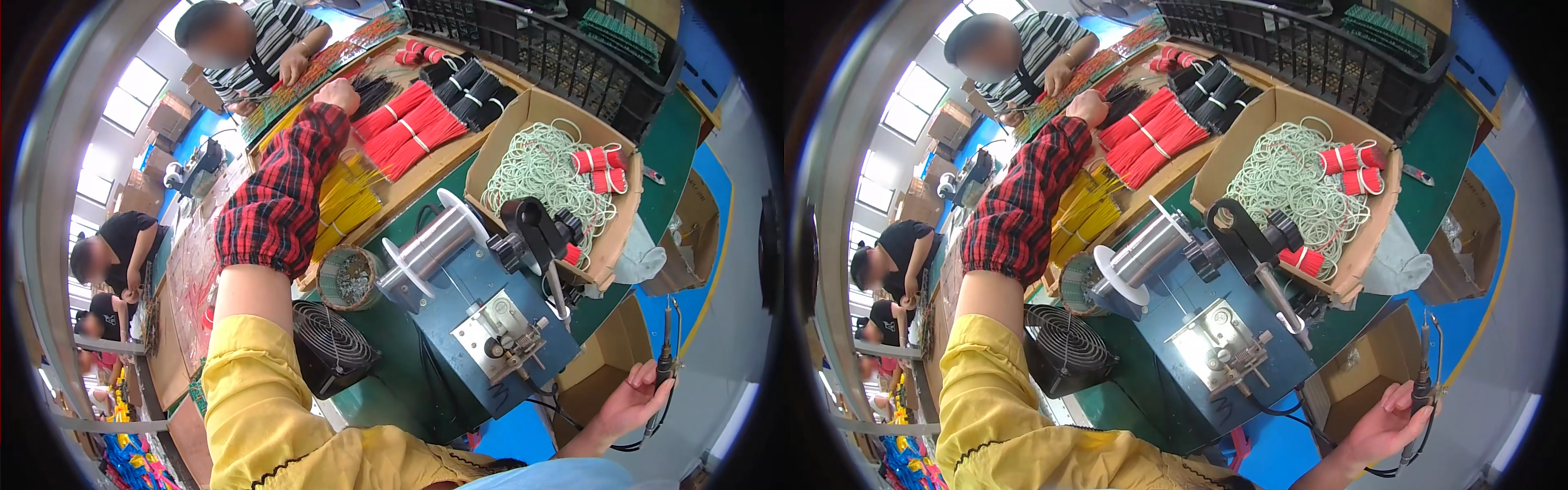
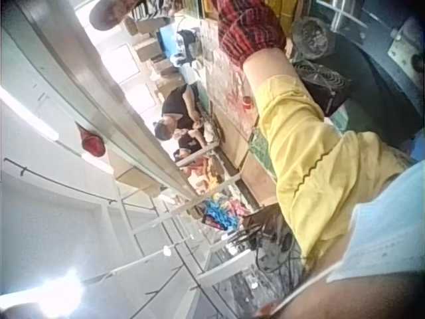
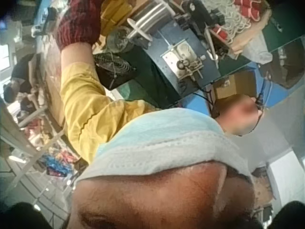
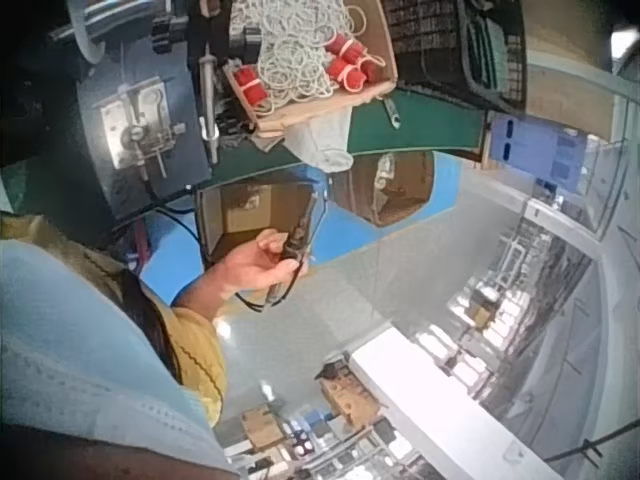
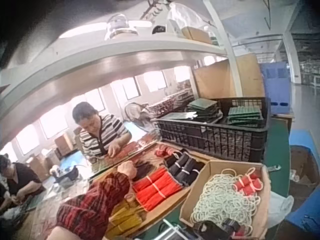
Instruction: Soldering wires onto small green PCB panels at an assembly station.
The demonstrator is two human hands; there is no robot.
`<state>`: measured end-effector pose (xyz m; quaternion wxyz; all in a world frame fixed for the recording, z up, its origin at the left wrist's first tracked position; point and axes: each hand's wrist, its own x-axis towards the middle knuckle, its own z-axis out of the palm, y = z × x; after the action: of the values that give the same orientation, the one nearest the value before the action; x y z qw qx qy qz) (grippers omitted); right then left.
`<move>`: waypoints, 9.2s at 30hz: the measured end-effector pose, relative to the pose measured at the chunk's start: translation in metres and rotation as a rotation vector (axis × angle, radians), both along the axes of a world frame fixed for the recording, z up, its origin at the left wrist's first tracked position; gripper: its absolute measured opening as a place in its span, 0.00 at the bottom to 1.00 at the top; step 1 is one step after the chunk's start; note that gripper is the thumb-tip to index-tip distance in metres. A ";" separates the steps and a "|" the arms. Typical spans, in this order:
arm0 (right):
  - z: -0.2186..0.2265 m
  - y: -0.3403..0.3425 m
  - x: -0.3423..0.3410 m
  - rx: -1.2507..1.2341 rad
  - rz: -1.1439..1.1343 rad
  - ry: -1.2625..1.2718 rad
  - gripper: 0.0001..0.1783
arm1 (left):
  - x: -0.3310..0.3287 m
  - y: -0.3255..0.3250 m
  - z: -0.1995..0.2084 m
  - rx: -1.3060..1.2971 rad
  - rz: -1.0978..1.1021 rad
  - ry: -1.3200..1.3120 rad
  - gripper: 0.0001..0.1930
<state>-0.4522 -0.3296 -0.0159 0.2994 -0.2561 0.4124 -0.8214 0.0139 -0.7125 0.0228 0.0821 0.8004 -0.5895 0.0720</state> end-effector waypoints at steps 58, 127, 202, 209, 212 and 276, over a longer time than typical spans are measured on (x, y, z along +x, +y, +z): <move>0.043 0.131 0.383 -0.238 1.463 0.488 0.16 | 0.042 0.622 0.031 0.241 -0.086 2.204 0.13; 0.024 0.112 0.367 0.107 1.323 0.754 0.10 | 0.109 0.606 -0.020 -0.236 -0.108 0.539 0.09; 0.000 0.112 0.370 -0.320 1.336 0.968 0.25 | 0.104 0.613 -0.005 -0.300 -0.082 0.449 0.07; 0.001 0.109 0.374 -0.370 1.288 0.985 0.27 | 0.112 0.615 0.009 -0.277 -0.041 0.489 0.06; 0.002 0.112 0.372 -0.339 1.288 0.980 0.27 | 0.126 0.619 0.019 -0.272 -0.006 0.498 0.08; 0.019 0.083 0.356 0.259 1.384 0.547 0.09 | 0.084 0.587 -0.020 -0.202 -0.097 0.505 0.07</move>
<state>-0.0967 -0.2463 0.0032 0.6617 -0.6142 0.3102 -0.2979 0.0975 -0.1256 0.0031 0.3093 0.7515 -0.5778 -0.0755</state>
